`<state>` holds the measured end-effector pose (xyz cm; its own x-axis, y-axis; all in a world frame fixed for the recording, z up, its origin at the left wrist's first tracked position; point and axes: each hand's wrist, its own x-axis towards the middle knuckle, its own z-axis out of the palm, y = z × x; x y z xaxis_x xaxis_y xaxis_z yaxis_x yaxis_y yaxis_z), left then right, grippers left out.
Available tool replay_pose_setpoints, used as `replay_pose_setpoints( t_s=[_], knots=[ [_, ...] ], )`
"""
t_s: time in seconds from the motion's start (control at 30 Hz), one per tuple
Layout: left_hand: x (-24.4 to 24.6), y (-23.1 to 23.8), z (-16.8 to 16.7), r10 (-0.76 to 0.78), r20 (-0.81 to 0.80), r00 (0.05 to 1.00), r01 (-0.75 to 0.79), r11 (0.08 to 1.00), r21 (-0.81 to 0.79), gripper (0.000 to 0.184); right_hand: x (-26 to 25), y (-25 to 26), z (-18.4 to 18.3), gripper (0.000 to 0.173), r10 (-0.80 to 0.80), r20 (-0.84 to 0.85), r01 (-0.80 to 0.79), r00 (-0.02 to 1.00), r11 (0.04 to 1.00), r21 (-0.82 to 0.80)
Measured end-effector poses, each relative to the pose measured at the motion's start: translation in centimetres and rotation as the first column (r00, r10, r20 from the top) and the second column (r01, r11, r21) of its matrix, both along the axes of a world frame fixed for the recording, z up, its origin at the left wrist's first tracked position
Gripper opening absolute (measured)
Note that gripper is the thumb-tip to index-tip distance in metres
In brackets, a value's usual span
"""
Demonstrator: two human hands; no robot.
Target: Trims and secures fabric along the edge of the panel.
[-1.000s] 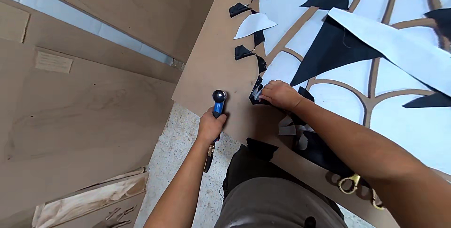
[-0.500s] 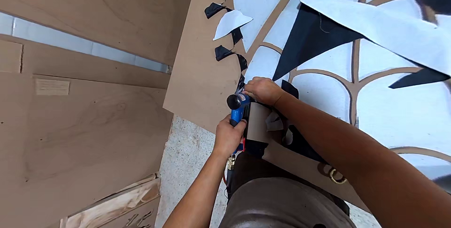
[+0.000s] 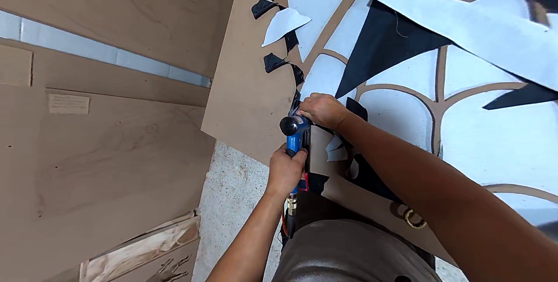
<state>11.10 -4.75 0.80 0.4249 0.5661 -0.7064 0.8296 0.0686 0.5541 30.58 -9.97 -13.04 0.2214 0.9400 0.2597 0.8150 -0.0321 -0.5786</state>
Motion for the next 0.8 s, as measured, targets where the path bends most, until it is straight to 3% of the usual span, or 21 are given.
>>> replay_pose_setpoints(
  t_s=[0.1,0.27,0.4,0.53,0.6,0.7,0.8],
  knots=[
    [-0.5,0.2,0.3,-0.02,0.027,0.999,0.021,0.999,-0.043,0.018,-0.1,-0.2,0.0,0.042,-0.002,-0.008,0.002,1.0,1.0,-0.004],
    [-4.0,2.2,2.2,0.184,0.192,0.964,-0.163,0.979,-0.123,0.022,0.1,-0.8,0.9,0.049,-0.006,-0.101,0.002,0.995,0.999,-0.037],
    [-5.9,4.2,2.8,0.301,0.168,0.939,-0.277,0.949,-0.153,0.02,-1.2,-0.7,1.7,0.067,0.143,0.028,-0.137,0.989,0.98,-0.146],
    [-5.8,3.7,1.9,0.313,0.175,0.933,-0.278,0.94,-0.199,0.021,-1.5,0.7,1.8,0.03,0.202,0.089,-0.193,0.975,0.976,-0.105],
    [-5.6,3.3,1.6,0.296,0.175,0.939,-0.256,0.942,-0.217,0.023,-1.6,1.3,1.4,0.02,0.183,0.057,-0.181,0.981,0.982,-0.049],
    [-5.2,3.0,1.1,0.281,0.176,0.943,-0.239,0.944,-0.228,0.025,-1.7,1.2,0.5,0.016,0.019,-0.061,-0.017,0.998,0.999,0.037],
    [-4.8,2.7,0.7,0.298,0.192,0.935,-0.255,0.942,-0.22,0.025,-1.9,1.5,0.3,0.019,-0.06,-0.107,0.062,0.992,0.998,0.016]
  ],
)
